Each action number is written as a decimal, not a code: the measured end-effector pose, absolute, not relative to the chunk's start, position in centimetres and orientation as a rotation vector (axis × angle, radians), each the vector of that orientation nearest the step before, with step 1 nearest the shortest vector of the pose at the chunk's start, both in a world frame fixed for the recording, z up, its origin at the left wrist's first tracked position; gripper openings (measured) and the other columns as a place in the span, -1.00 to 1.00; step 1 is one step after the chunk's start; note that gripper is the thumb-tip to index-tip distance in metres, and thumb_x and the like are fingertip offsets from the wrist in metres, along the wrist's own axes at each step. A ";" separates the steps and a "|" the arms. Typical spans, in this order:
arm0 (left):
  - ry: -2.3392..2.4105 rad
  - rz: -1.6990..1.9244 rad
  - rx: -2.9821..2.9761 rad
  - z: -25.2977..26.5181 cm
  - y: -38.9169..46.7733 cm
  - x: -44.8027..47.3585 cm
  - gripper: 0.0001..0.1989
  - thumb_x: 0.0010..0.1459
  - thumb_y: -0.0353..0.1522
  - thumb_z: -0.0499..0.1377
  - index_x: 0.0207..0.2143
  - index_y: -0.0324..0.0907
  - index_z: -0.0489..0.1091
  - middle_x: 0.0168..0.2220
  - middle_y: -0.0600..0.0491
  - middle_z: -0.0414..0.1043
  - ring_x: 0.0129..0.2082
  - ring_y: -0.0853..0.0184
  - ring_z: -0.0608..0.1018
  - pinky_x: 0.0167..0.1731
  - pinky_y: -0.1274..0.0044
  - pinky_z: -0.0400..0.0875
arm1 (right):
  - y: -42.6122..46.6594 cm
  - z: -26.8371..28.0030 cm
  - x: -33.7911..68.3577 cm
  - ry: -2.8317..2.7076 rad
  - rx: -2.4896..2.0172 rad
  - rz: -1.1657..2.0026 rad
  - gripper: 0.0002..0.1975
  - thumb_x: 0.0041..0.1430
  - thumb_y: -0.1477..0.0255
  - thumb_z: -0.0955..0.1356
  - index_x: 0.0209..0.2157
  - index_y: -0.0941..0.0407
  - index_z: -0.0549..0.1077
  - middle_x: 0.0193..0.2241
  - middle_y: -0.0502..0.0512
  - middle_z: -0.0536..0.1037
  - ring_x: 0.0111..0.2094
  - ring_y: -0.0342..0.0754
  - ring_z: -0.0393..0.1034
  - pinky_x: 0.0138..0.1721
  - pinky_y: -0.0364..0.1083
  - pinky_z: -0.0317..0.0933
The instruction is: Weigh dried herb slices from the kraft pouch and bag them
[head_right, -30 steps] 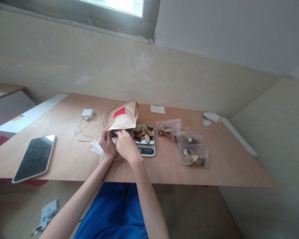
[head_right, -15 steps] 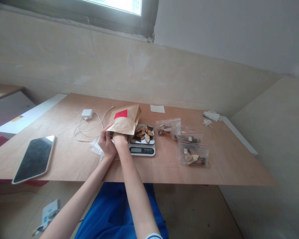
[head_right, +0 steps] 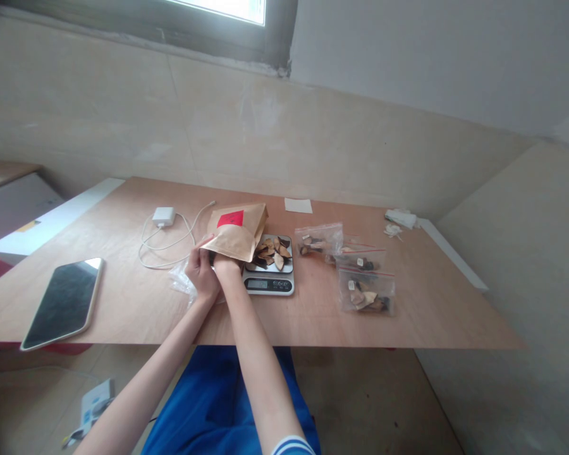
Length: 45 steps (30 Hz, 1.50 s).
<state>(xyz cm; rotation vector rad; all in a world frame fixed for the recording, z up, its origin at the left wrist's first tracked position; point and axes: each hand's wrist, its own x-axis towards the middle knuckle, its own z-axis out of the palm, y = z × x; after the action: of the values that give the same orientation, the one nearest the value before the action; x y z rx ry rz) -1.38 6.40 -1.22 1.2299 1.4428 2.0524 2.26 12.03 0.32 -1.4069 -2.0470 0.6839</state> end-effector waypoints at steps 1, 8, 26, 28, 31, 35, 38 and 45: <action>1.446 2.043 1.231 -1.2 6.4 -1.4 -0.71 0.23 -0.27 -0.06 -0.19 -0.16 0.40 -0.13 -0.01 0.48 -0.07 0.32 0.48 -0.04 0.46 0.33 | 11.9 0.5 2.3 -2.054 -1.450 0.692 -0.60 0.03 0.76 0.20 -0.07 0.32 0.35 0.05 0.34 0.35 0.18 0.12 0.05 0.19 0.19 -0.16; 1.476 2.046 1.255 -1.2 6.4 -1.4 -0.71 0.23 -0.27 -0.06 -0.19 -0.16 0.40 -0.13 0.00 0.48 -0.06 0.33 0.47 -0.04 0.47 0.33 | 11.0 1.8 2.6 -2.089 -1.603 0.660 -0.61 0.11 0.68 0.20 0.00 0.26 0.32 0.05 0.31 0.36 0.21 0.12 -0.01 0.23 0.19 -0.25; 1.429 2.092 1.298 -1.0 6.3 -1.4 -0.74 0.22 -0.32 -0.03 -0.21 -0.16 0.43 -0.13 0.01 0.49 -0.06 0.34 0.47 -0.04 0.47 0.31 | 7.4 3.1 3.6 -2.078 -1.671 0.451 -0.57 0.15 0.69 0.20 0.08 0.32 0.24 0.12 0.35 0.26 0.16 0.13 0.11 0.18 0.05 -0.06; 1.434 2.088 1.299 -1.0 6.3 -1.4 -0.74 0.22 -0.32 -0.02 -0.20 -0.16 0.43 -0.13 0.02 0.49 -0.06 0.35 0.47 -0.05 0.49 0.32 | 6.7 3.2 3.7 -2.073 -1.699 0.426 -0.59 0.17 0.68 0.18 0.06 0.32 0.26 0.05 0.40 0.34 0.06 0.16 0.25 0.08 0.08 0.11; 1.484 2.076 1.248 -1.2 6.4 -1.4 -0.73 0.22 -0.29 -0.02 -0.20 -0.16 0.42 -0.14 0.02 0.49 -0.12 0.36 0.49 -0.11 0.51 0.35 | 5.6 3.1 3.9 -2.069 -1.735 0.330 -0.66 0.20 0.65 0.15 0.00 0.32 0.33 -0.13 0.41 0.47 -0.12 0.16 0.39 -0.13 0.06 0.29; 1.532 2.064 1.195 -1.4 6.5 -1.4 -0.72 0.21 -0.27 -0.03 -0.21 -0.17 0.42 -0.16 0.02 0.50 -0.15 0.36 0.50 -0.15 0.53 0.36 | 4.0 2.5 4.2 -2.004 -1.648 0.072 -0.76 0.22 0.53 0.20 -0.12 0.28 0.39 -0.18 0.33 0.47 -0.10 0.11 0.33 -0.10 0.01 0.27; 1.524 2.075 1.192 -1.4 6.5 -1.5 -0.72 0.21 -0.27 -0.03 -0.21 -0.16 0.43 -0.17 0.03 0.50 -0.15 0.36 0.50 -0.14 0.54 0.35 | 2.6 2.2 5.1 -1.961 -1.500 0.037 -0.80 0.24 0.44 0.20 -0.22 0.21 0.40 -0.25 0.22 0.48 -0.18 0.05 0.32 -0.12 0.00 0.25; 1.468 2.129 1.200 -1.1 6.4 -1.4 -0.74 0.21 -0.29 -0.01 -0.22 -0.15 0.43 -0.17 0.05 0.50 -0.12 0.36 0.49 -0.09 0.54 0.31 | 0.7 0.4 9.3 -1.689 -1.239 0.017 -0.82 0.25 0.38 0.22 -0.21 0.13 0.39 -0.28 0.09 0.49 -0.19 -0.06 0.32 -0.08 -0.05 0.17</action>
<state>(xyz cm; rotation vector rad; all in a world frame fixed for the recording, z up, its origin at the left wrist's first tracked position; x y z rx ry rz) -1.44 6.40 -1.13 1.2002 1.4676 2.1293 9.33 0.67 0.37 -1.2391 -1.6894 0.0175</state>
